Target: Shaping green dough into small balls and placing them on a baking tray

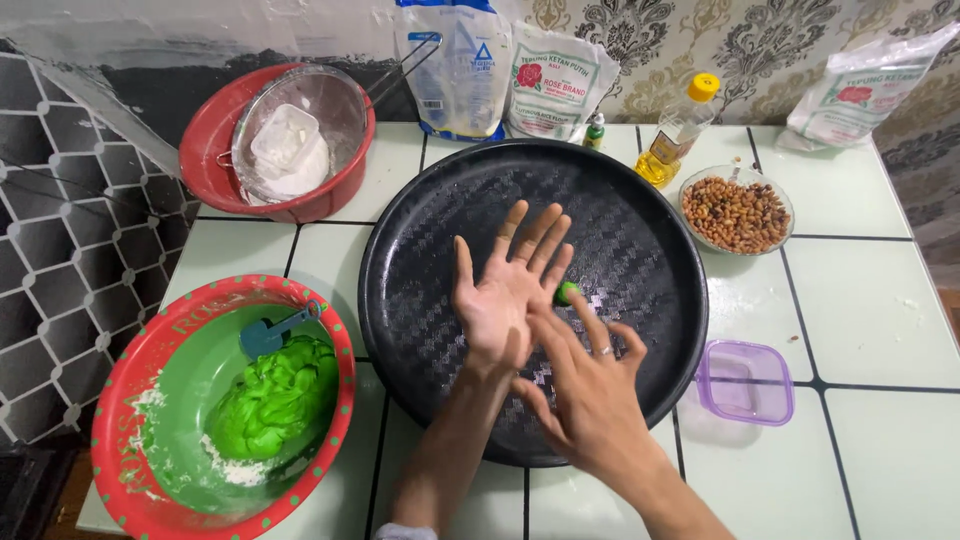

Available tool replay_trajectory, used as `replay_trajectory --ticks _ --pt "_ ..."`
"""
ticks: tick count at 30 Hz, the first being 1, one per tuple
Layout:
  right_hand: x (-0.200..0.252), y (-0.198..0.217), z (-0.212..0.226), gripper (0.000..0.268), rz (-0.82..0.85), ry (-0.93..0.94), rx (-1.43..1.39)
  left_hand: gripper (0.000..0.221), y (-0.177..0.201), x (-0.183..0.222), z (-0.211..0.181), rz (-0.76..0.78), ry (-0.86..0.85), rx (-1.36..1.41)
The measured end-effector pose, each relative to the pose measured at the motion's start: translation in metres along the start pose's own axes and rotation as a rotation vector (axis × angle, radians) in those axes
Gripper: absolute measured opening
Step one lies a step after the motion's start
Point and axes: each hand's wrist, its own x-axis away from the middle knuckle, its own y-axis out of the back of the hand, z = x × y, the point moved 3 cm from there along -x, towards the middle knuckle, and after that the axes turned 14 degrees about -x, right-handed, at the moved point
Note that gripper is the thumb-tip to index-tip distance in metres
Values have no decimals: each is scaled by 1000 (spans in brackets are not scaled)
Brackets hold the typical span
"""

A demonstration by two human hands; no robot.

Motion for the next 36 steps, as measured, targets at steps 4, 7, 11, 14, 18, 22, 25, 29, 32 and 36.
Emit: replay_trajectory --ticks 4,7,11,14,18,22,25,29,32,36 --pt "-3 -11 -4 58 79 85 -315 70 9 -2 1 38 -12 47" --pt "-6 -15 -1 50 15 59 -304 69 2 1 -8 21 -13 63" --pt "-3 4 -23 22 -270 -35 -662 60 8 0 -37 -45 -118 68" --pt "-19 -16 -108 37 -371 -69 -591 59 21 2 -54 -161 -176 9" --pt "-33 -73 -173 43 144 -274 -384 55 16 5 -53 -178 -167 32" --pt "-28 -124 -183 38 386 -135 -226 53 15 3 -47 -191 -128 21" --pt "-25 -131 -190 29 329 -143 -119 52 18 5 -46 -219 -117 23" --pt "-40 -75 -168 34 -42 -536 -918 49 24 5 -48 -258 -90 59" --pt "-51 -55 -148 44 -406 -904 -1740 50 24 4 -49 -279 -75 62" --pt "-52 -56 -136 53 -501 -921 -2077 50 26 0 -43 -297 -72 58"
